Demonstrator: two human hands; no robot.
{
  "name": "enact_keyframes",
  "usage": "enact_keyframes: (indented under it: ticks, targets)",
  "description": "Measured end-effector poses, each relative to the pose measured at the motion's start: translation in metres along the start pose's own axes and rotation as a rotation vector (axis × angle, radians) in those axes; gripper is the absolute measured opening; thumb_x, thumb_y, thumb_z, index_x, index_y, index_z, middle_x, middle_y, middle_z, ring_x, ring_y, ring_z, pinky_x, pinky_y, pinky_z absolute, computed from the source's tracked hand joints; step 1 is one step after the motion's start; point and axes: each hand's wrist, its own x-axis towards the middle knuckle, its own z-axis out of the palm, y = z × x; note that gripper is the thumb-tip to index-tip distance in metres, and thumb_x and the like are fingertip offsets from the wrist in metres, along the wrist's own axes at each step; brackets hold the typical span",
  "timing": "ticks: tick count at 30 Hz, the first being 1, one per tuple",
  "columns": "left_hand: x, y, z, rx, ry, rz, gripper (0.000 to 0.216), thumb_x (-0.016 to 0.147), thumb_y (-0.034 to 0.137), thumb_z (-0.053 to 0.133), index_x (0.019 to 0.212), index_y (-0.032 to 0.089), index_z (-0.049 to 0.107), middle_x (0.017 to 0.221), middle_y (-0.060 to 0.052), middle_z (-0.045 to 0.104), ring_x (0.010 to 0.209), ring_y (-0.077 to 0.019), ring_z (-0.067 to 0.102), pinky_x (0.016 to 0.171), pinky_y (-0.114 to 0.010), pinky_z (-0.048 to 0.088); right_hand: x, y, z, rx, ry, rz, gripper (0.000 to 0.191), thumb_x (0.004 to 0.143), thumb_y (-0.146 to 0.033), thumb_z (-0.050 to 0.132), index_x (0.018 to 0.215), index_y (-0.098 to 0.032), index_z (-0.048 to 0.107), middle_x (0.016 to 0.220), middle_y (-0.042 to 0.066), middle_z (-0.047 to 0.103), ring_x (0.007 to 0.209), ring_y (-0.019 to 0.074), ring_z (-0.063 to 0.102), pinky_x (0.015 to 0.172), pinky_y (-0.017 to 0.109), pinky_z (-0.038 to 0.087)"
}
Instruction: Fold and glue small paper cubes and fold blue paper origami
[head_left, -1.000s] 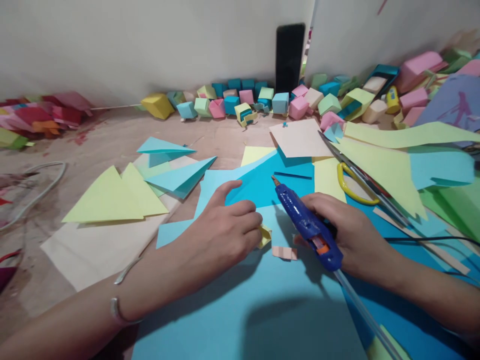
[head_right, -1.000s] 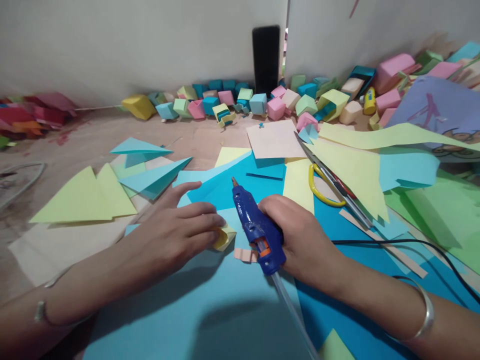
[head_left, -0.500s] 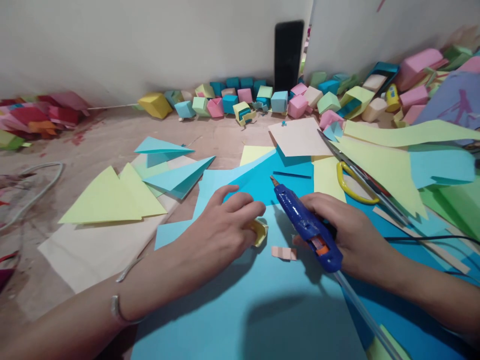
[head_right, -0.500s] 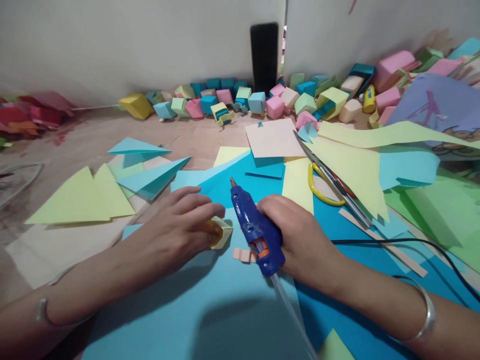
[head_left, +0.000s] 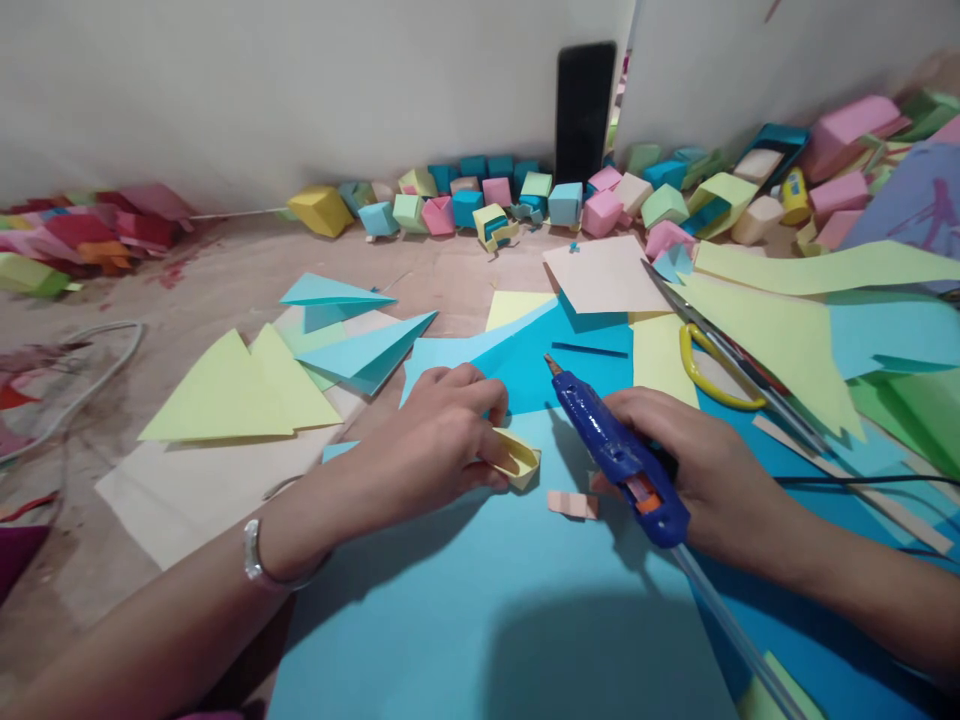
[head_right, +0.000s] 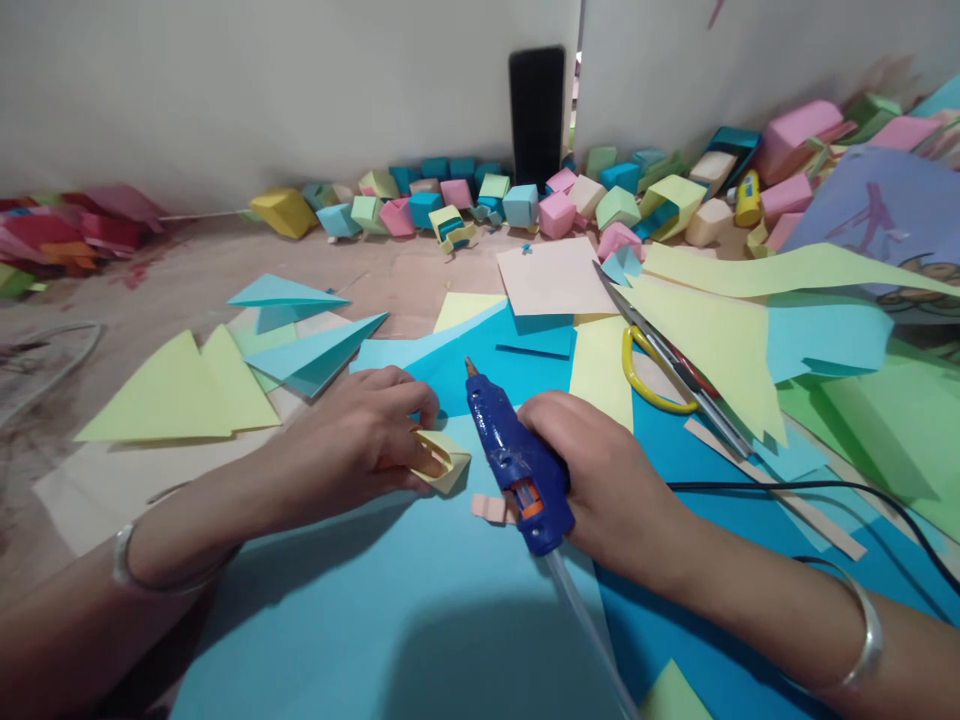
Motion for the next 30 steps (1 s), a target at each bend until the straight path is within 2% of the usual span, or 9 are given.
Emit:
enact_keyframes:
  ticks: [7,15,17,22,30]
  targets:
    - [-0.002,0.002,0.004,0.022,0.032,-0.022,0.013,0.077,0.039,0.078,0.068,0.03,0.073,0.092,0.0,0.066,0.087,-0.0217,0.051,0.072,-0.034,0.028,0.0,-0.002,0.0,0.016,-0.029,0.008,0.013,0.084,-0.029,0.063,0.088,-0.019,0.056,0.086,0.006,0.062,0.077,0.02,0.056,0.065,0.033,0.044]
    - [-0.01,0.006,0.008,-0.045,0.119,-0.012,0.001,0.087,0.026,0.068,0.085,0.026,0.069,0.099,0.0,0.069,0.095,-0.0215,0.056,0.087,-0.039,0.032,-0.001,0.001,0.0,-0.025,0.015,0.006,0.015,0.084,-0.03,0.063,0.089,-0.019,0.054,0.094,0.008,0.064,0.08,0.0204,0.059,0.065,0.031,0.046]
    - [-0.011,0.011,0.007,-0.033,0.136,-0.017,0.005,0.087,0.027,0.068,0.086,0.023,0.065,0.097,0.001,0.069,0.093,-0.0214,0.056,0.09,-0.041,0.031,-0.001,0.0,0.001,-0.035,0.029,0.025,0.015,0.084,-0.03,0.062,0.09,-0.019,0.053,0.092,0.007,0.063,0.077,0.0194,0.058,0.063,0.031,0.046]
    - [-0.013,0.027,0.01,0.034,0.147,0.0,0.01,0.094,0.025,0.056,0.085,0.021,0.057,0.087,0.001,0.067,0.09,-0.0217,0.056,0.097,-0.048,0.028,-0.004,-0.002,0.002,-0.018,0.058,0.086,0.02,0.082,-0.032,0.066,0.089,-0.021,0.051,0.081,0.002,0.06,0.065,0.0152,0.053,0.056,0.027,0.044]
    - [-0.024,0.034,0.01,0.029,0.129,0.006,0.005,0.096,0.024,0.052,0.093,0.019,0.053,0.092,-0.002,0.062,0.092,-0.0224,0.052,0.102,-0.053,0.028,-0.003,-0.004,0.001,-0.004,0.046,0.098,0.019,0.079,-0.031,0.067,0.089,-0.022,0.053,0.08,0.001,0.061,0.066,0.0159,0.054,0.057,0.028,0.045]
